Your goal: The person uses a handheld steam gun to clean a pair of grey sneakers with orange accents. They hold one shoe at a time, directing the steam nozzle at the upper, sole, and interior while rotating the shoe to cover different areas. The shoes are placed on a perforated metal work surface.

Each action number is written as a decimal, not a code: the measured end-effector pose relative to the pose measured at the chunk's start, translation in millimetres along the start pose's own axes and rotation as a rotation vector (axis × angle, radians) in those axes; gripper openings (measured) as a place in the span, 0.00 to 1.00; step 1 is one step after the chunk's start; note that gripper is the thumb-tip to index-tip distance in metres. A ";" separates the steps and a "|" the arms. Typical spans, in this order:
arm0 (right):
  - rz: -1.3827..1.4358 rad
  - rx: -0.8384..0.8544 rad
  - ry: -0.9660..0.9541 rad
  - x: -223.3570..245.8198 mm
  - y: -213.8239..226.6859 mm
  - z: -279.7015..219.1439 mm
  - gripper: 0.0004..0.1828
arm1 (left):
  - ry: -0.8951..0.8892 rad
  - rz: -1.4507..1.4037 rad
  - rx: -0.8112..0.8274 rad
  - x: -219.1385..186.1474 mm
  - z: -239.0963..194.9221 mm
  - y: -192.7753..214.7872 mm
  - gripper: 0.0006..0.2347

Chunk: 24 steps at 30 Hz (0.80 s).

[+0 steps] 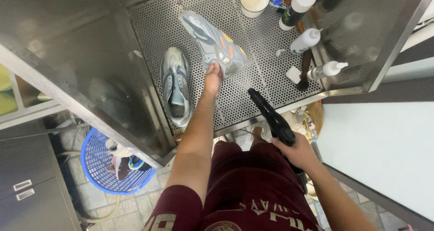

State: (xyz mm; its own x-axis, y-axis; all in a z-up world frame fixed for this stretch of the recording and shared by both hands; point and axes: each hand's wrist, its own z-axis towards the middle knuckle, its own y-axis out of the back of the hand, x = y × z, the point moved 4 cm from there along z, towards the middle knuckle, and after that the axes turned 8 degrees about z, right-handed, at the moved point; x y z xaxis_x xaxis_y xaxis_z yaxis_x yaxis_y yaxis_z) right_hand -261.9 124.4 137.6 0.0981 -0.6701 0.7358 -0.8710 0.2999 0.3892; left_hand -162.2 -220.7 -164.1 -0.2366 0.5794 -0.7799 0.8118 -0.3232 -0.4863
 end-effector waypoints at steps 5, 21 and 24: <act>-0.048 -0.014 0.128 9.4 2.6 6.5 0.18 | 0.000 0.003 0.008 -5.9 -7.4 -7.3 0.21; -0.010 0.032 0.090 17.1 3.9 9.7 0.19 | -0.033 -0.006 0.023 -8.7 -10.3 -8.6 0.20; -0.024 0.032 0.091 19.0 4.2 10.6 0.19 | -0.023 0.017 0.007 -4.8 -7.4 -5.2 0.19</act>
State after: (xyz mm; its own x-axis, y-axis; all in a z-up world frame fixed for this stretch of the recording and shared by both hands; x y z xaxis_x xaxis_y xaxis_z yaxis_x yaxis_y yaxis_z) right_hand -268.8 105.7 147.3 0.1610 -0.6120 0.7743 -0.8828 0.2614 0.3902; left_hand -161.4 -216.3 -154.9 -0.2347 0.5566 -0.7970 0.8123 -0.3381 -0.4753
